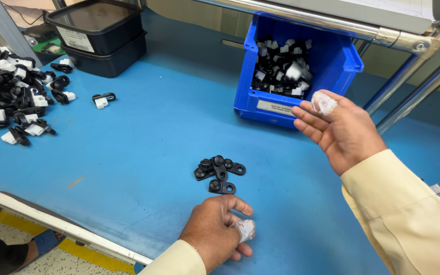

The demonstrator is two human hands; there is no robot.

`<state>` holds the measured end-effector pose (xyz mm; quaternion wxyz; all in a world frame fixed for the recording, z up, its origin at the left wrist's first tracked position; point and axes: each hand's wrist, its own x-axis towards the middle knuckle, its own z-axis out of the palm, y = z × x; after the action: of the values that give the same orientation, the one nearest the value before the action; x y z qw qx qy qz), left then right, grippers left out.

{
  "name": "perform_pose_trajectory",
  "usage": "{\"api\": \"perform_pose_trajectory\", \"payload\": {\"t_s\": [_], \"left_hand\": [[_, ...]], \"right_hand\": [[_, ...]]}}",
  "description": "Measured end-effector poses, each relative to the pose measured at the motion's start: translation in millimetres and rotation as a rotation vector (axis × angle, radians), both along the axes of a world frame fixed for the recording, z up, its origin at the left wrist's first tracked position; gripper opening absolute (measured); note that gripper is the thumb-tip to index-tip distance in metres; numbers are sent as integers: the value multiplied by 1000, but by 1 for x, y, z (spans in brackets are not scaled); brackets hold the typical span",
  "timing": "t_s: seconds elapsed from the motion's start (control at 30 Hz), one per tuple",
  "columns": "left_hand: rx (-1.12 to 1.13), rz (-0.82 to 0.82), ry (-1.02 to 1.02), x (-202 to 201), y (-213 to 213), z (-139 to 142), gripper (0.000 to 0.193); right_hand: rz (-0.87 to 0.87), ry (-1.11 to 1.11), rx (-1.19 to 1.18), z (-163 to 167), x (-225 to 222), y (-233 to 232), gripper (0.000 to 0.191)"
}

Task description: The person picks small black plastic bracket parts from the workbench, inserts each into a small white plastic sleeve, presses the parts together by hand, and places the assembled units onto a pile on the right side of the bench, repeating the cycle.

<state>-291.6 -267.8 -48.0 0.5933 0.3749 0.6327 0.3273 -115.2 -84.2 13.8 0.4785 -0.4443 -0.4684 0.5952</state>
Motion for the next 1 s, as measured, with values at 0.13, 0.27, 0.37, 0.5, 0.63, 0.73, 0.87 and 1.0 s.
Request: {"api": "perform_pose_trajectory", "payload": {"t_s": [0.13, 0.27, 0.37, 0.5, 0.63, 0.73, 0.87, 1.0], "left_hand": [[106, 113, -2, -4, 14, -9, 19], [202, 387, 5, -23, 44, -16, 13], [216, 458, 292, -25, 72, -19, 13], [372, 306, 689, 4, 102, -14, 16], [564, -106, 869, 47, 108, -6, 33], [408, -393, 1110, 86, 112, -6, 39], [327, -550, 1254, 111, 118, -6, 29], [377, -482, 1184, 114, 113, -2, 24]], "right_hand": [[55, -194, -1, -42, 10, -21, 21], [-109, -316, -176, -104, 55, -66, 28], [-174, -492, -287, -128, 111, -83, 25], [-189, -436, -331, -137, 169, -92, 24], [-174, -401, -363, -133, 193, -113, 24], [-161, -419, -401, -131, 206, -129, 23], [-225, -479, -242, -130, 248, -133, 23], [-687, -949, -57, -125, 315, -122, 37]]}}
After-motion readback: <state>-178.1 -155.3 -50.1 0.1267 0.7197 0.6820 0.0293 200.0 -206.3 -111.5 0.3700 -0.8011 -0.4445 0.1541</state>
